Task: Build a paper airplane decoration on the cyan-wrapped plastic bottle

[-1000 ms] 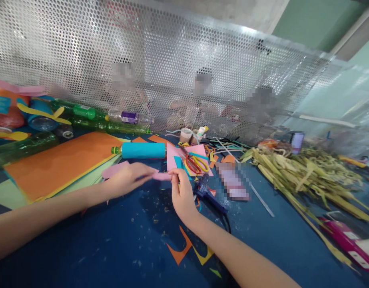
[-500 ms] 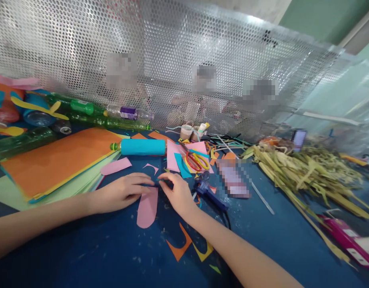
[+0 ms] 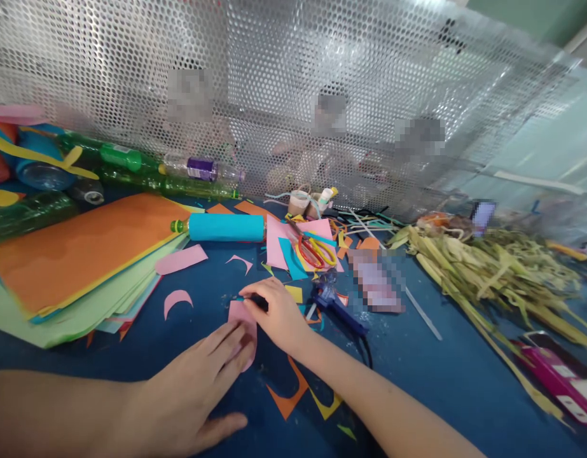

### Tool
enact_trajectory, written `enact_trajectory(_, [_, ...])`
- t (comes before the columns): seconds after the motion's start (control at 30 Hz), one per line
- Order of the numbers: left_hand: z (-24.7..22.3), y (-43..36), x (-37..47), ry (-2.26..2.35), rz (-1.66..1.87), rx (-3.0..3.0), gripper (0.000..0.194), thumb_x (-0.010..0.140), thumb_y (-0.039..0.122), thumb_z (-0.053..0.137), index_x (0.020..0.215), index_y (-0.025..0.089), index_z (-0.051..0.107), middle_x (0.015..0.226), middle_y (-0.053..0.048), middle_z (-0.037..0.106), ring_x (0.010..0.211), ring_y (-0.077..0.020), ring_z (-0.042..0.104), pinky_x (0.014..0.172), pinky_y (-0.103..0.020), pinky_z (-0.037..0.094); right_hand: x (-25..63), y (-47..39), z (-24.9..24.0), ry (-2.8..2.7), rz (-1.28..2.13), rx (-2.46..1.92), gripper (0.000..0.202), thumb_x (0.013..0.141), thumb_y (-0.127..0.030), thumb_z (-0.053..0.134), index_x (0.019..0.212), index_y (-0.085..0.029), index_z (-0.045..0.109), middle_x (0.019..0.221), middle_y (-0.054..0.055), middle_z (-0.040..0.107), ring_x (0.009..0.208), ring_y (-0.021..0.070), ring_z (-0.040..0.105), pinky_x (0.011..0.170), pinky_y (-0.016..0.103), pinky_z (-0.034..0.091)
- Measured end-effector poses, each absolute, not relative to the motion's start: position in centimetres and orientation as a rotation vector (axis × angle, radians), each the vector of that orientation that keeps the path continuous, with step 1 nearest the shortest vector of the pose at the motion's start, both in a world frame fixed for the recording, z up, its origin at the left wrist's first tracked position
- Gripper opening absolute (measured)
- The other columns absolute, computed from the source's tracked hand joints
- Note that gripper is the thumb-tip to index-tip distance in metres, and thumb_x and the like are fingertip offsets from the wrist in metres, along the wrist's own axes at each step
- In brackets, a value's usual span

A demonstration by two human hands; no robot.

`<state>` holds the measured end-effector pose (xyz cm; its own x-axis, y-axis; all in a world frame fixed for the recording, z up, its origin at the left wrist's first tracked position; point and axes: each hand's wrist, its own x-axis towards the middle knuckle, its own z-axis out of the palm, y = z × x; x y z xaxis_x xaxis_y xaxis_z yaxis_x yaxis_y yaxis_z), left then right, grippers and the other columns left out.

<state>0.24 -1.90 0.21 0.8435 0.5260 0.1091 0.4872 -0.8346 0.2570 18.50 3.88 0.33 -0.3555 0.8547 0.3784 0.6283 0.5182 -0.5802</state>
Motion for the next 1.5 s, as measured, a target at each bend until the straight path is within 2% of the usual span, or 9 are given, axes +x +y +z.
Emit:
enact_trajectory(0.23, [0.0,-2.1,0.2,0.806,0.287,2.754,0.072,0.085,0.059,0.034,0.135,0.007,0.037,0.139,-0.024,0.037,0.129,-0.0397,0.029,0.099,-0.052,0.036,18.3,3.9,0.6,-2.162,0.499,-1.197,0.008,0.079,-0.018,0.063,0.085,-0.023,0.065,0.082,0.000,0.068,0.082,0.0171,0.059,0.075,0.032,0.048])
enact_trajectory(0.37, [0.0,-2.0,0.3,0.773,0.290,2.757,0.072,0.086,0.057,0.033,0.132,0.003,0.041,0.136,-0.026,0.040,0.125,-0.0403,0.035,0.096,-0.052,0.038,18.2,3.9,0.6,-2.214,0.468,-1.187,0.011,0.077,-0.018,0.065,0.087,-0.023,0.065,0.085,0.000,0.068,0.086,0.0166,0.059,0.078,0.032,0.048])
enact_trajectory(0.47, [-0.1,-2.1,0.4,0.771,0.297,2.765,0.071,0.087,0.056,0.032,0.132,0.002,0.041,0.133,-0.027,0.043,0.123,-0.0406,0.038,0.094,-0.052,0.040,18.2,3.8,0.9,-2.214,0.396,-1.278,0.015,0.076,-0.018,0.066,0.090,-0.023,0.064,0.087,0.001,0.067,0.088,0.0183,0.057,0.079,0.034,0.047])
enact_trajectory(0.63, [-0.1,-2.2,0.3,0.771,0.281,2.800,0.068,0.087,0.054,0.032,0.133,0.004,0.041,0.131,-0.025,0.046,0.121,-0.0407,0.040,0.094,-0.052,0.040,19.1,4.4,1.3,-2.288,0.325,-1.356,0.007,0.079,-0.014,0.063,0.080,-0.021,0.063,0.080,0.000,0.066,0.081,0.0184,0.057,0.076,0.034,0.046])
enact_trajectory(0.9, [-0.2,-2.1,0.1,0.756,0.294,2.819,0.067,0.087,0.054,0.034,0.133,0.005,0.040,0.132,-0.023,0.046,0.123,-0.0391,0.039,0.097,-0.049,0.040,20.5,5.4,2.5,-2.311,0.025,-1.456,0.009,0.084,-0.019,0.056,0.087,-0.021,0.064,0.088,0.003,0.067,0.086,0.0213,0.060,0.078,0.036,0.047])
enact_trajectory(1.0, [-0.3,-2.2,0.2,0.761,0.276,2.842,0.067,0.087,0.054,0.032,0.132,0.004,0.042,0.130,-0.024,0.047,0.122,-0.0392,0.040,0.096,-0.049,0.041,22.5,5.0,4.7,-2.373,-0.166,-1.657,0.010,0.085,-0.022,0.054,0.083,-0.021,0.064,0.084,0.005,0.068,0.081,0.0231,0.063,0.070,0.036,0.048])
enact_trajectory(1.13, [0.0,-2.1,0.1,0.766,0.306,2.849,0.066,0.087,0.054,0.033,0.132,0.006,0.041,0.131,-0.023,0.046,0.122,-0.0387,0.039,0.097,-0.050,0.040,26.8,4.6,6.7,-2.477,-0.347,-2.254,0.023,0.073,-0.039,0.066,0.072,-0.016,0.063,0.070,0.014,0.068,0.066,0.0306,0.065,0.052,0.036,0.043])
enact_trajectory(1.3, [0.6,-1.9,-0.1,0.822,0.346,2.805,0.059,0.088,0.052,0.035,0.133,0.014,0.040,0.136,-0.020,0.042,0.128,-0.0392,0.032,0.101,-0.053,0.034,29.8,5.6,6.8,-2.675,0.075,-2.492,0.022,0.072,-0.035,0.064,0.077,-0.013,0.065,0.083,0.015,0.069,0.078,0.0284,0.065,0.057,0.031,0.041])
enact_trajectory(1.5, [0.7,-1.9,-0.1,0.841,0.291,2.766,0.061,0.083,0.049,0.047,0.134,0.017,0.037,0.143,-0.022,0.029,0.129,-0.0432,0.027,0.099,-0.057,0.034,29.1,6.2,6.6,-2.739,0.078,-2.507,0.026,0.066,-0.033,0.066,0.082,-0.012,0.066,0.089,0.016,0.067,0.080,0.0278,0.063,0.057,0.029,0.039])
